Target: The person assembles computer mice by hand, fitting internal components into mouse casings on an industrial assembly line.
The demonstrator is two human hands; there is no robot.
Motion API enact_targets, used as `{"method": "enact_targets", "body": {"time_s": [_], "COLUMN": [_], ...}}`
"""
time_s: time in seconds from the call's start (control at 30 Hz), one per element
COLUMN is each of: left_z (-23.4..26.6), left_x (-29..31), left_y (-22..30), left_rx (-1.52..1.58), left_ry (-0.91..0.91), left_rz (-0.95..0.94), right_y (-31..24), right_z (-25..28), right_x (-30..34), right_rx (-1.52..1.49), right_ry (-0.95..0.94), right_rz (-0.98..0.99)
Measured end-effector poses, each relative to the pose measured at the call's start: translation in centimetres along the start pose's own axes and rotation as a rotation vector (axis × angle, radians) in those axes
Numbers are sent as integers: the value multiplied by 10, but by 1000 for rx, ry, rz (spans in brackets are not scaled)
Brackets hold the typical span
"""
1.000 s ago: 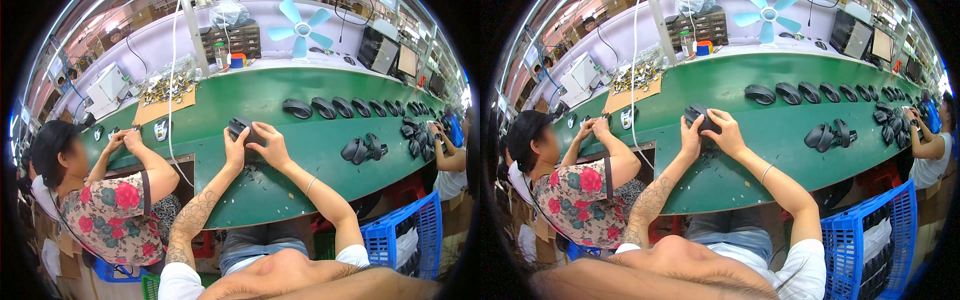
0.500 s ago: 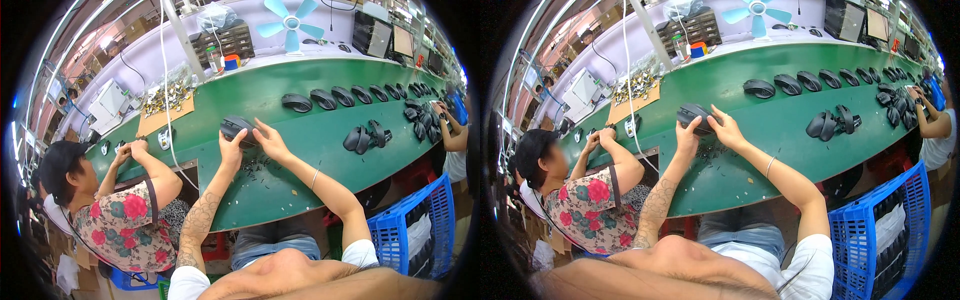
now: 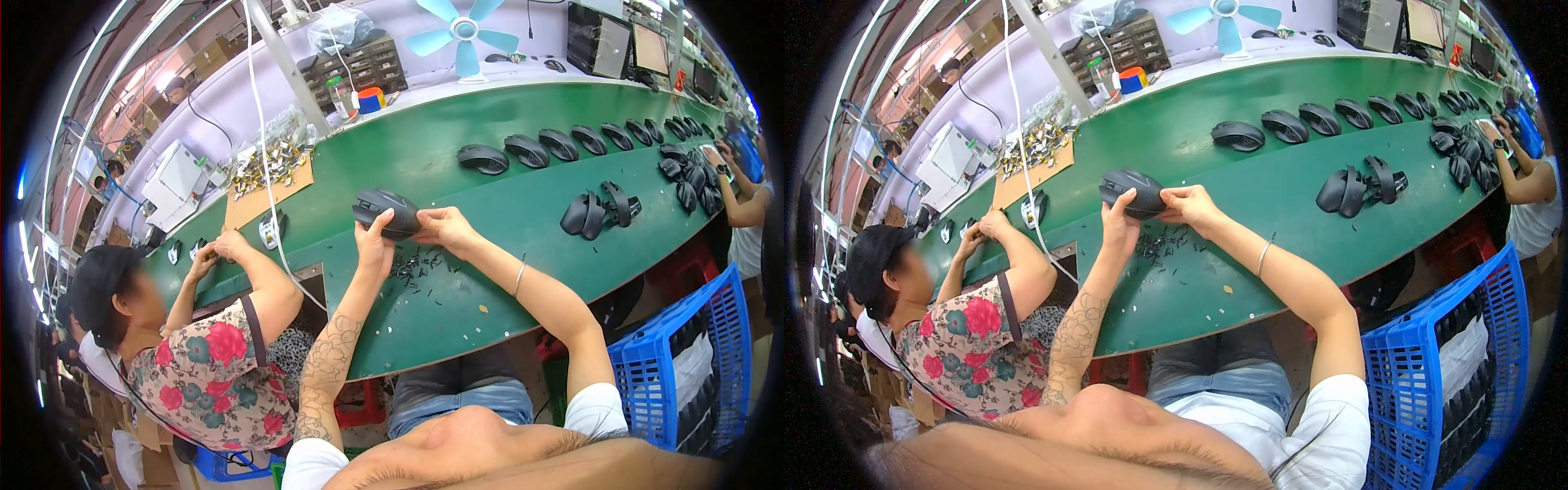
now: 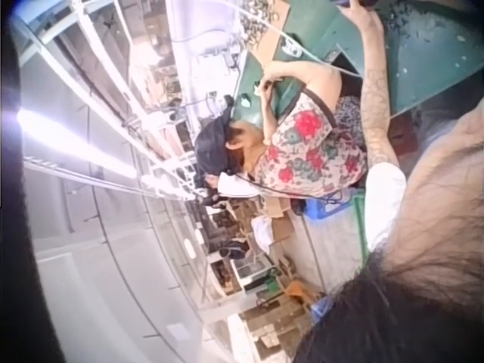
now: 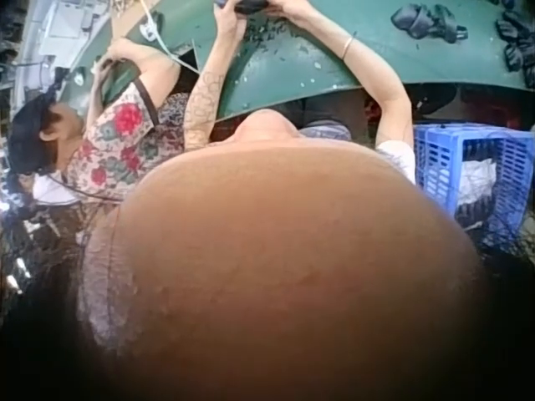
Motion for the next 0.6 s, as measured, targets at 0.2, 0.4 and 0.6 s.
{"method": "enact_targets", "body": {"time_s": [0.2,0.4,0.6], "left_z": [6,26,37], "left_x": [-4,-11,-16], "left_y": [0,3,1], "left_rx": [8,94,88], "left_ry": [51,222,302], "left_rz": [89,195,184], "right_y": [-9,-14,-18], "right_z": [5,10,14], "right_x": [1,1,2], "right_rx": [62,160,166], "right_ry": [22,3,-17], "right_rz": [-7,-3,12]}}
Point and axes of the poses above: each hand's wrist, its own x-axis away from the middle knuckle, its own z-axis out of the back of the hand, y = z × x, the point moved 4 cm from there along -x, towards the middle knuckle, and after that the axes turned 11 degrees about x, right-handed, at the moved point
